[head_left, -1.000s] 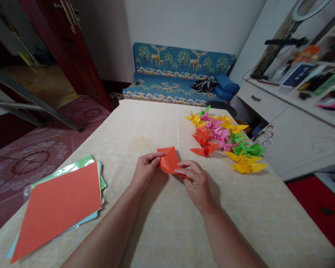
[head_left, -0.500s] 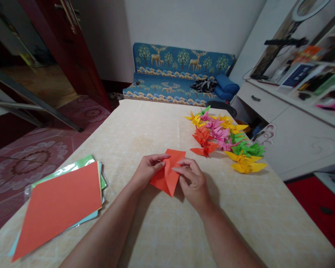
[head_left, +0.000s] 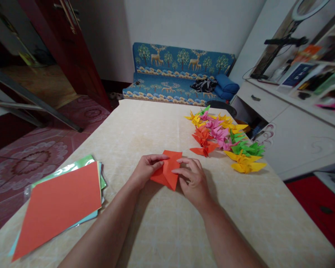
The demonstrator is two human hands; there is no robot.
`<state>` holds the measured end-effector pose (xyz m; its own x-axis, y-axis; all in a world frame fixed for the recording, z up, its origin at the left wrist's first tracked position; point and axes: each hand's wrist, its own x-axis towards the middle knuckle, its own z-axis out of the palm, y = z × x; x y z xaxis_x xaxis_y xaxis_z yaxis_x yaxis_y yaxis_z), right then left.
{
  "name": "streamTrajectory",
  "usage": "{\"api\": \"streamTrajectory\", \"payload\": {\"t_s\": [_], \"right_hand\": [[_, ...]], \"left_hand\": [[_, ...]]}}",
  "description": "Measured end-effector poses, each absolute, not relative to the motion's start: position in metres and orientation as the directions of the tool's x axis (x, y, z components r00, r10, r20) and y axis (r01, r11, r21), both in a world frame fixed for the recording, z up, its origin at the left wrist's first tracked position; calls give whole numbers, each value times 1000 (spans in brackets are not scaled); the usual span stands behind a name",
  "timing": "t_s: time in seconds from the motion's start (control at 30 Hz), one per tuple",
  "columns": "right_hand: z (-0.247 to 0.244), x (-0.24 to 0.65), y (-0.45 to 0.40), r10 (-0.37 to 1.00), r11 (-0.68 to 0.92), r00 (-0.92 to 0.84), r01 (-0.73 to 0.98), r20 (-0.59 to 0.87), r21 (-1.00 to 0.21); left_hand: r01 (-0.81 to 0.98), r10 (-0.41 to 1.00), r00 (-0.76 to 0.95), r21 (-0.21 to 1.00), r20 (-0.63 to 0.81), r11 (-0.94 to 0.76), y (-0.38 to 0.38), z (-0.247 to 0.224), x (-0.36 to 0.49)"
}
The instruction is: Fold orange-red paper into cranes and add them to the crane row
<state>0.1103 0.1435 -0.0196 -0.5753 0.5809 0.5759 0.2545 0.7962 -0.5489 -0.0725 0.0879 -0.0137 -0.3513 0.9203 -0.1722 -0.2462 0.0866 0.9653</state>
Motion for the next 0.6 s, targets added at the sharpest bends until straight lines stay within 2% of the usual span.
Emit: {"api": "streamTrajectory", "payload": {"t_s": [0.1, 0.27, 0.47, 0.6], "right_hand": [[-25, 109, 144, 613, 756, -571, 224, 546, -615], [-30, 108, 145, 667, 678, -540, 154, 513, -719], [-30, 109, 147, 696, 659, -487, 143, 527, -738], [-31, 111, 151, 727, 673, -402, 261, 556, -692]], "left_hand": [[-254, 859, -485, 966, -162, 39, 91, -14, -71], [-284, 854, -485, 958, -188, 50, 91, -10, -66], [-264, 863, -471, 963, -182, 60, 89, -12, -68], [-317, 866, -463, 948, -190, 39, 89, -15, -67]]}}
